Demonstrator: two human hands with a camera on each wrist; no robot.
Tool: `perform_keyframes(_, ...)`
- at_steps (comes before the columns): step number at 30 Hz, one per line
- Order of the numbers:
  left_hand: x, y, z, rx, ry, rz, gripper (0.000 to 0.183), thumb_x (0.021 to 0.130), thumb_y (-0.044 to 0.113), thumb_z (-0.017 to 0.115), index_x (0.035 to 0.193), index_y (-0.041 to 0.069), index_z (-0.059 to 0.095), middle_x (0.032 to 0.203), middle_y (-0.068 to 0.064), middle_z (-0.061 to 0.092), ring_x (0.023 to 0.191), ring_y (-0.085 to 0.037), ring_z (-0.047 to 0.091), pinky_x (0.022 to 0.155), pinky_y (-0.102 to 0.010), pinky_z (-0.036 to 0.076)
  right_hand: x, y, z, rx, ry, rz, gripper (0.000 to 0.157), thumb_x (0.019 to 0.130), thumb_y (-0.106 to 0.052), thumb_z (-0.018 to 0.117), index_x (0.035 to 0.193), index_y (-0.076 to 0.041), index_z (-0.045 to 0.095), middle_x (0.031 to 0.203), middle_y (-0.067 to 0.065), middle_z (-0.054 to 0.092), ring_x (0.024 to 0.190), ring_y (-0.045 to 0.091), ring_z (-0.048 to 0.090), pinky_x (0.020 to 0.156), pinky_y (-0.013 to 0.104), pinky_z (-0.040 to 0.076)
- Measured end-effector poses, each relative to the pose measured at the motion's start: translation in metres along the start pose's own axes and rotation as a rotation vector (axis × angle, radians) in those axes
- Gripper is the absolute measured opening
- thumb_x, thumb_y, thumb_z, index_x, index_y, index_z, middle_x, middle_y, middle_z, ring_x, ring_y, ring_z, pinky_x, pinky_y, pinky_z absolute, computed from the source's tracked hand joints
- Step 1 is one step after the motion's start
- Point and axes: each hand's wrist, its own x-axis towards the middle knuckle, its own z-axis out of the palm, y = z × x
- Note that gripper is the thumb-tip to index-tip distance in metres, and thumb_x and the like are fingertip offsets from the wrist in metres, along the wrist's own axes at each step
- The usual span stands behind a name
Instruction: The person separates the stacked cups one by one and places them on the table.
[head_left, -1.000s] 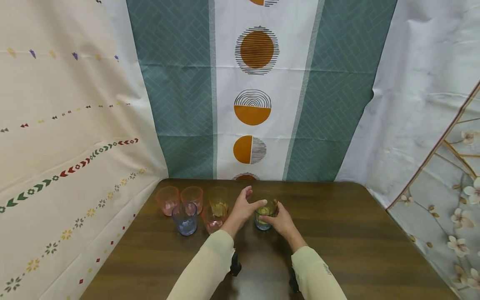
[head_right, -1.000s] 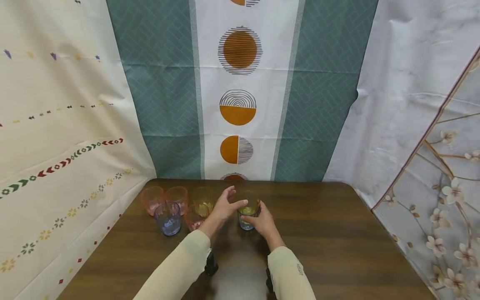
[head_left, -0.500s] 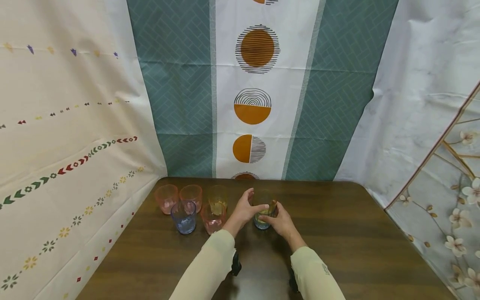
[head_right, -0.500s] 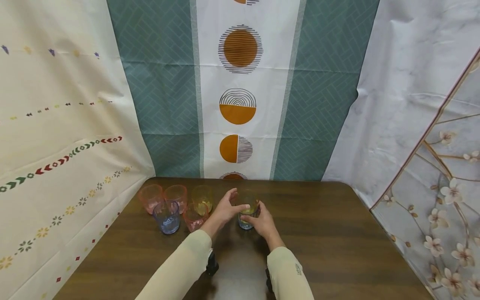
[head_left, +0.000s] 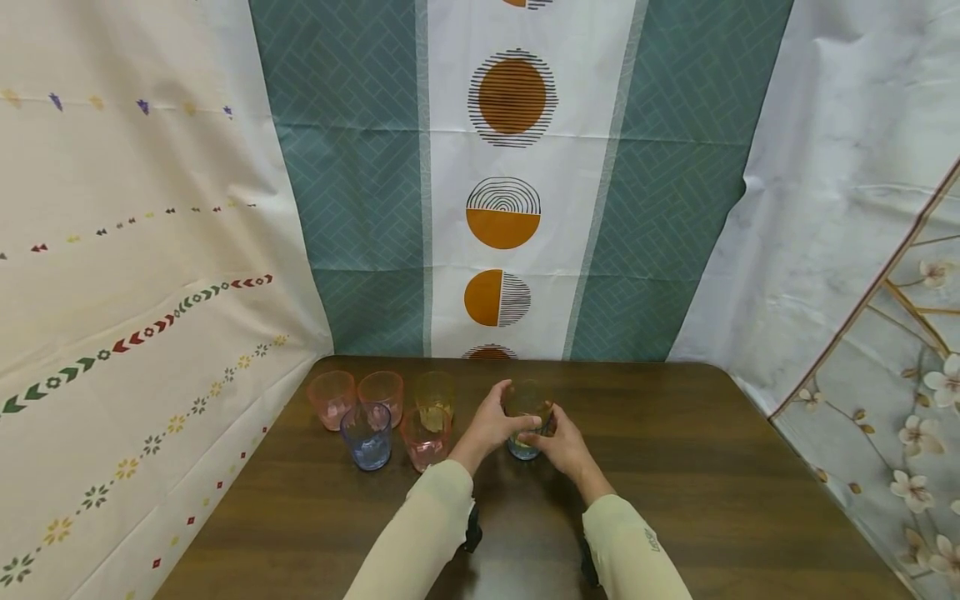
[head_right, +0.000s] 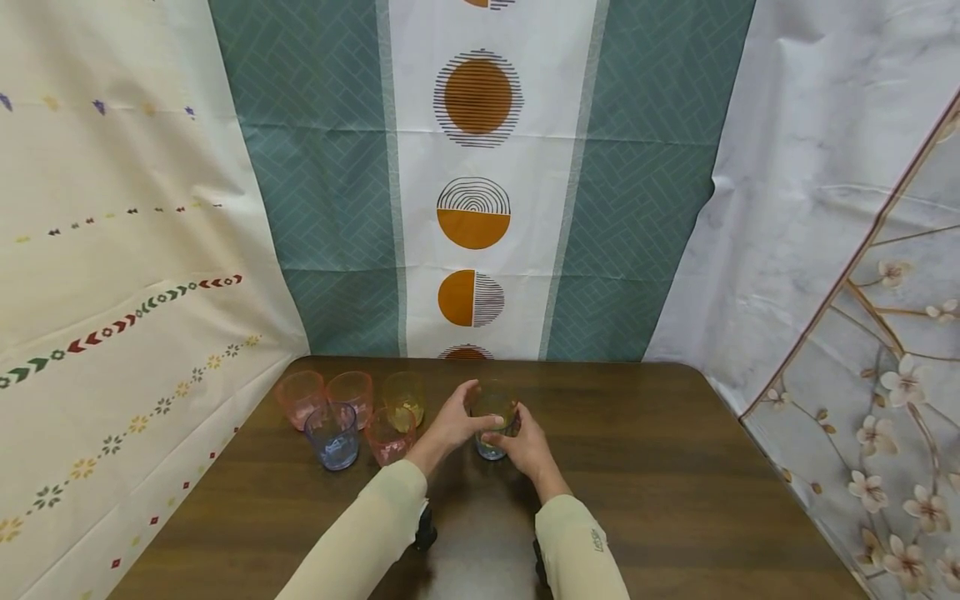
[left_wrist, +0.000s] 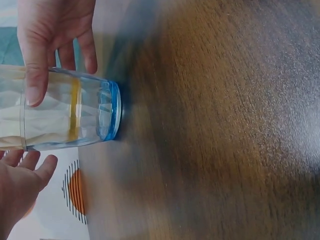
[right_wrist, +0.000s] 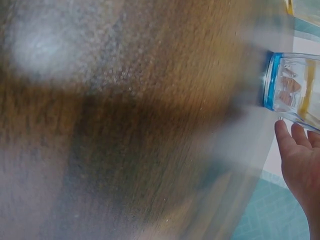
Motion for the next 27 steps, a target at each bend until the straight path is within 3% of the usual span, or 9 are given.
perform_keyframes(11,-0.0019,-0.0004,-0.0013,0.049,0.009,0.015,0.089,0.083,0.031,0.082,0.153,0.008,0.032,0.151,-0.015,0.042,0.135,-0.039,0.042,0.106,-0.051,0.040,0.0001,0.0014,0.0000,-0.043,-0.002,-0.013,0.078,0.082,-0.036,0.082,0.143,-0.008,0.044,0.143,0.018,0.051,0.133,0.041,0.045,0.105,0.061,0.037)
perform_keyframes(27,-0.0009,0.0026,-0.0014,0.016,0.049,0.024,0.087,0.082,0.033,0.083,0.151,0.006,0.036,0.148,-0.016,0.046,0.136,-0.039,0.042,0.105,-0.053,0.041,0.0010,0.0042,-0.0008,-0.049,0.002,-0.009,0.083,0.081,-0.034,0.083,0.146,-0.004,0.041,0.137,0.020,0.055,0.129,0.040,0.048,0.104,0.059,0.039)
